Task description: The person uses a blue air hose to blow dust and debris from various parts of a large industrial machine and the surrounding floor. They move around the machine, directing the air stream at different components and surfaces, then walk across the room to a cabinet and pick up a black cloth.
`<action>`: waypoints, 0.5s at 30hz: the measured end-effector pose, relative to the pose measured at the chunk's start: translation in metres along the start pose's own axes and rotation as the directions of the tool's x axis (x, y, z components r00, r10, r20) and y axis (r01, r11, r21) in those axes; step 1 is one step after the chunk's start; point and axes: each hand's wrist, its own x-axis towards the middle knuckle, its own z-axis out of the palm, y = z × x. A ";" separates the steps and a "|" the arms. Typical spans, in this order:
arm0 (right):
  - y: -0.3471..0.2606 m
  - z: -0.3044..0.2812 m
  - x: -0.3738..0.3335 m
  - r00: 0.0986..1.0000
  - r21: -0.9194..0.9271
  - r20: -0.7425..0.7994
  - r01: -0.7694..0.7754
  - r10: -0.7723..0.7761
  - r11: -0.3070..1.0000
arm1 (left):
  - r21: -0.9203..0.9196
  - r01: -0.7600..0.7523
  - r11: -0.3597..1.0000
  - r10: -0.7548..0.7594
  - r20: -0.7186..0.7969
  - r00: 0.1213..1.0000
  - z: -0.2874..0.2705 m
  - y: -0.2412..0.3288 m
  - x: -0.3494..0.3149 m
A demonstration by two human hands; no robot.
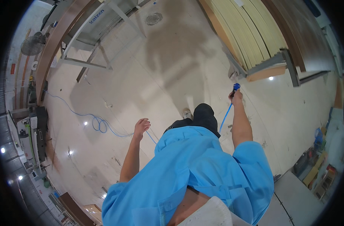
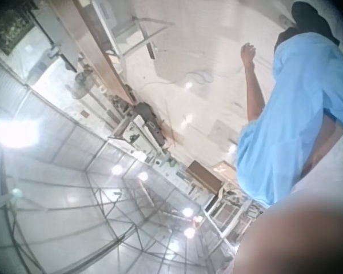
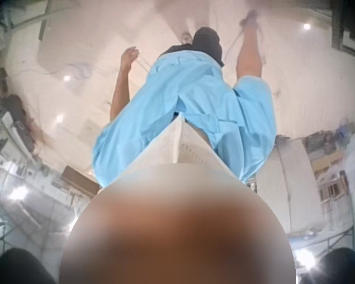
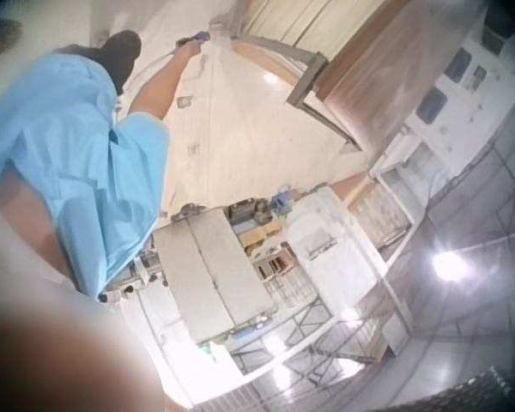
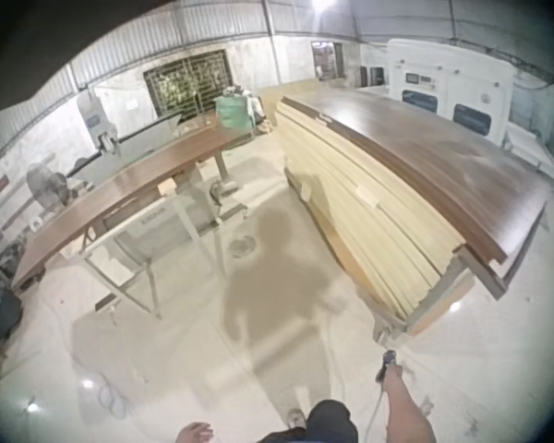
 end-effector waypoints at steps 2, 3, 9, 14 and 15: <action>-0.030 0.041 0.021 0.995 0.062 -0.058 0.083 -0.079 0.995 | 0.006 -0.081 0.997 0.082 -0.012 0.997 0.014 0.043 0.017; -0.048 0.062 0.035 0.990 0.092 -0.102 0.110 -0.101 0.990 | -0.016 -0.067 0.998 0.066 -0.051 0.996 0.020 0.056 0.025; -0.140 0.203 0.136 0.992 0.170 -0.057 0.117 -0.108 0.978 | -0.169 0.043 0.985 -0.078 -0.206 0.976 0.043 0.063 0.039; -0.184 0.300 0.197 0.980 -0.125 0.199 0.046 -0.021 0.991 | -0.175 0.382 0.907 -0.418 -0.272 0.867 0.094 0.071 -0.005; -0.191 0.323 0.208 0.980 -0.104 0.198 0.010 0.011 0.995 | -0.142 0.389 0.910 -0.414 -0.291 0.863 0.108 0.080 -0.009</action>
